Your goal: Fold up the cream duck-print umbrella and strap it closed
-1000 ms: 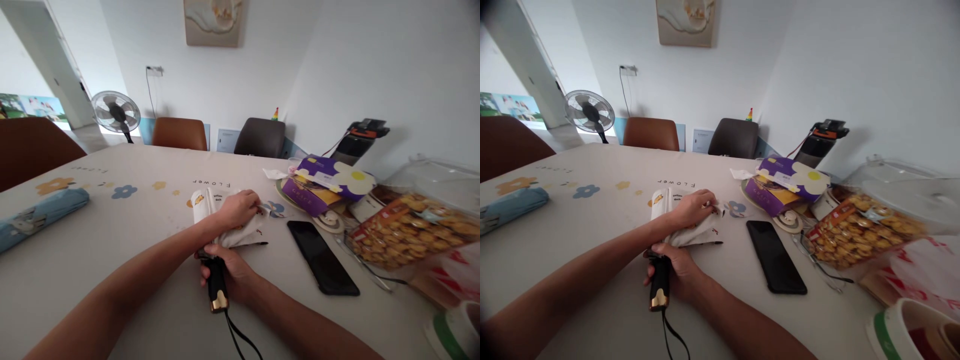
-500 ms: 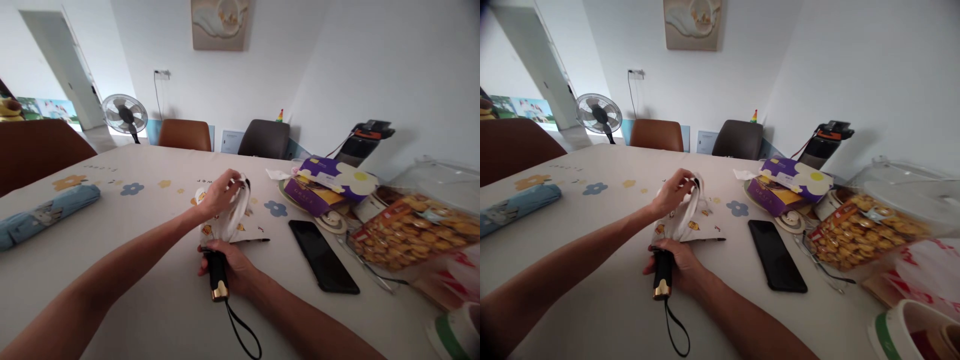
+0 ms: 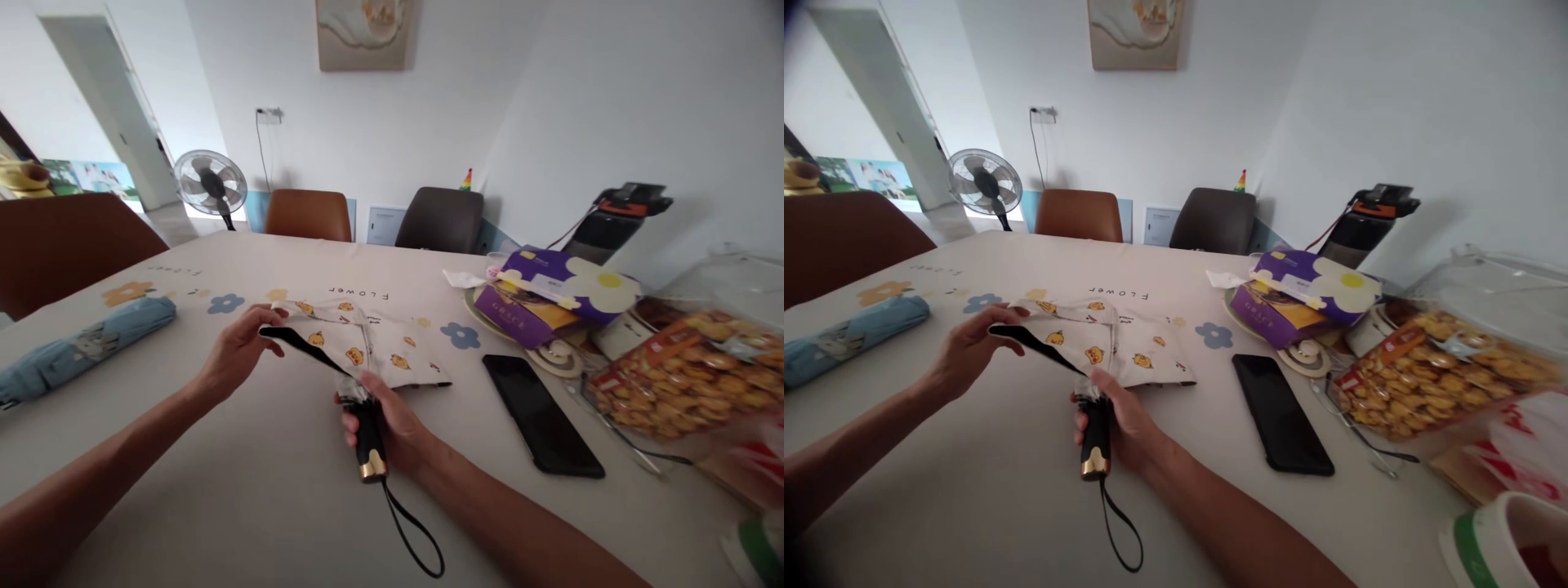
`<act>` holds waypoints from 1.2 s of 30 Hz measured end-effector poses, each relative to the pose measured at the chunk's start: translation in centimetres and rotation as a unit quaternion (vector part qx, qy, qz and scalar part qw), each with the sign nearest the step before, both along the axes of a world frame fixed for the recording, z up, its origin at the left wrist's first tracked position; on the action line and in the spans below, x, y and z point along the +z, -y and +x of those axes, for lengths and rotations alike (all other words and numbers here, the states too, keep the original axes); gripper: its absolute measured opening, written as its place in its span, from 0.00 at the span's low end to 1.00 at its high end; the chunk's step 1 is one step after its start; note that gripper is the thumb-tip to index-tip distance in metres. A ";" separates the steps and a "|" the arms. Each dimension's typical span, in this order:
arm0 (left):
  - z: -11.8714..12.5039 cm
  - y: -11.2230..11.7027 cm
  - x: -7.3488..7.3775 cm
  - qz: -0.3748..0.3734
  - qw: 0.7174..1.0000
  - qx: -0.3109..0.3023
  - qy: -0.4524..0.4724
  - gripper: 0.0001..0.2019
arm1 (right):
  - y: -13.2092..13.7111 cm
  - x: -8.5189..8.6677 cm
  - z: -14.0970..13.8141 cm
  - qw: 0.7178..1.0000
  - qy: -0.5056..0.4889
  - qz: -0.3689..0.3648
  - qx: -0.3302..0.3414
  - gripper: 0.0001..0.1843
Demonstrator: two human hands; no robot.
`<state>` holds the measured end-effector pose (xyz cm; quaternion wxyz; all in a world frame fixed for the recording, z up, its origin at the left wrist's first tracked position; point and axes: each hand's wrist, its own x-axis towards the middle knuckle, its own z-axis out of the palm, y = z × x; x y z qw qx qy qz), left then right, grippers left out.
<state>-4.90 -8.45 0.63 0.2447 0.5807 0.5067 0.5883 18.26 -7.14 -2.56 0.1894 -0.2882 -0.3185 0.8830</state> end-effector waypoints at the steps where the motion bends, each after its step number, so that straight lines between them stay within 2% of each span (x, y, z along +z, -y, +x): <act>1: -0.1 0.2 -0.2 -0.021 1.000 0.005 0.023 0.06 | -0.1 0.0 0.0 1.000 -0.002 -0.005 0.006 0.31; 4: -0.1 0.4 -0.7 -0.050 0.996 0.023 0.069 0.04 | -0.3 0.2 0.0 1.000 0.004 -0.021 0.021 0.37; 9: -0.5 0.5 -0.9 -0.043 0.997 0.060 0.021 0.01 | -0.2 0.3 -0.1 1.000 0.021 -0.006 0.007 0.25; 12: -1.8 0.6 -1.3 -0.052 0.997 0.059 0.011 0.04 | 0.0 0.4 0.0 1.000 0.025 -0.001 -0.002 0.19; 16: -3.7 0.6 -2.1 -0.062 0.997 0.039 0.038 0.09 | 0.3 0.7 0.0 0.999 0.033 0.009 -0.013 0.14; 19: -4.4 0.5 -2.2 -0.095 0.993 0.027 0.071 0.08 | 0.8 0.5 -0.2 0.998 0.053 0.032 -0.025 0.13; 22: -4.8 0.3 -2.0 -0.134 0.983 0.026 0.120 0.07 | 1.5 0.0 -0.6 0.991 0.089 0.073 -0.067 0.14; 25: -5.3 -0.1 -2.0 -0.131 0.971 0.052 0.191 0.05 | 2.2 -0.3 -1.0 0.977 0.141 0.125 -0.104 0.16; 28: -5.4 -0.4 -2.1 -0.128 0.959 0.122 0.222 0.03 | 2.6 -0.1 -1.2 0.968 0.169 0.149 -0.113 0.17; 31: -4.3 -0.4 -2.3 -0.096 0.967 0.163 0.171 0.05 | 2.8 0.2 -1.4 0.956 0.198 0.155 -0.152 0.15; 33: -3.0 0.0 -2.2 -0.048 0.984 0.141 0.098 0.06 | 2.8 0.2 -1.4 0.951 0.210 0.157 -0.167 0.15; 36: -0.9 0.8 -2.1 -0.010 0.996 0.092 -0.007 0.08 | 2.6 0.0 -1.2 0.957 0.184 0.161 -0.154 0.15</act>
